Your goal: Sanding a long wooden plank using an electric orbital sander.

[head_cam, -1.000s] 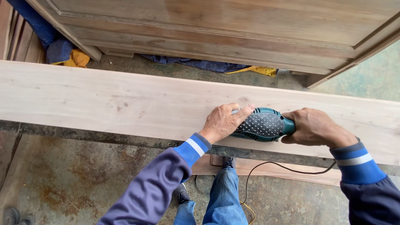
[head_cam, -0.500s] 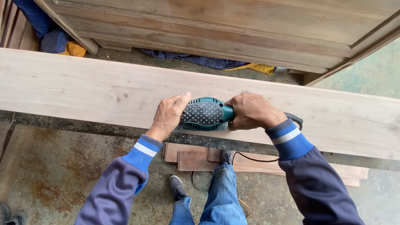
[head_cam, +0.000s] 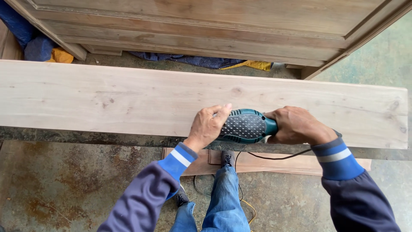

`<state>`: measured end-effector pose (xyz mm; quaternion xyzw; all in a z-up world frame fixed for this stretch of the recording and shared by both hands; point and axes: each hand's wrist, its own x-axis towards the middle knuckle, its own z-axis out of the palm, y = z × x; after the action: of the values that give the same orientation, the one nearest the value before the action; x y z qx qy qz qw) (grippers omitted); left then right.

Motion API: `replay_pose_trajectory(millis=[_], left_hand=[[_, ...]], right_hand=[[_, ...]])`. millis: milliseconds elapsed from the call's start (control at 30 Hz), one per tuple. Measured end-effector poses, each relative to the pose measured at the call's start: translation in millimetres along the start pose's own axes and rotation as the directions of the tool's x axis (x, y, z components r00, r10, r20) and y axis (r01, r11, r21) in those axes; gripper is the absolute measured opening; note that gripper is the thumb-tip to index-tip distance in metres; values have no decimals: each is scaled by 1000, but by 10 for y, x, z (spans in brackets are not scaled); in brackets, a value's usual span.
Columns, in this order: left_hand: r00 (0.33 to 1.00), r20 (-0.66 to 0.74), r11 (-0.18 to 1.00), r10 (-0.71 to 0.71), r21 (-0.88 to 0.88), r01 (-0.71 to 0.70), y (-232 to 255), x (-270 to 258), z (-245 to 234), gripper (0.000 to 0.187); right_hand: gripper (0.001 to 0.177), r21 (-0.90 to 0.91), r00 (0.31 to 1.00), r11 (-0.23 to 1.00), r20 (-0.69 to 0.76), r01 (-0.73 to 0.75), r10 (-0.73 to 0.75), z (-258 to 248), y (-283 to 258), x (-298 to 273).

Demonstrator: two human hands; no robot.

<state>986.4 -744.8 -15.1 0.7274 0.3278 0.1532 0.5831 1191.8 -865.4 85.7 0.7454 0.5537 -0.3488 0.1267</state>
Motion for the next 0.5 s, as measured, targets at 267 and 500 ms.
replay_pose_trajectory(millis=[267, 500], left_hand=[[992, 110, 995, 54, 75, -62, 144, 196, 807, 57], [999, 40, 1000, -25, 12, 24, 307, 225, 1301, 68]], right_hand=[[44, 67, 987, 985, 59, -156, 153, 184, 686, -286], [48, -78, 917, 937, 195, -340, 348, 335, 1257, -317]])
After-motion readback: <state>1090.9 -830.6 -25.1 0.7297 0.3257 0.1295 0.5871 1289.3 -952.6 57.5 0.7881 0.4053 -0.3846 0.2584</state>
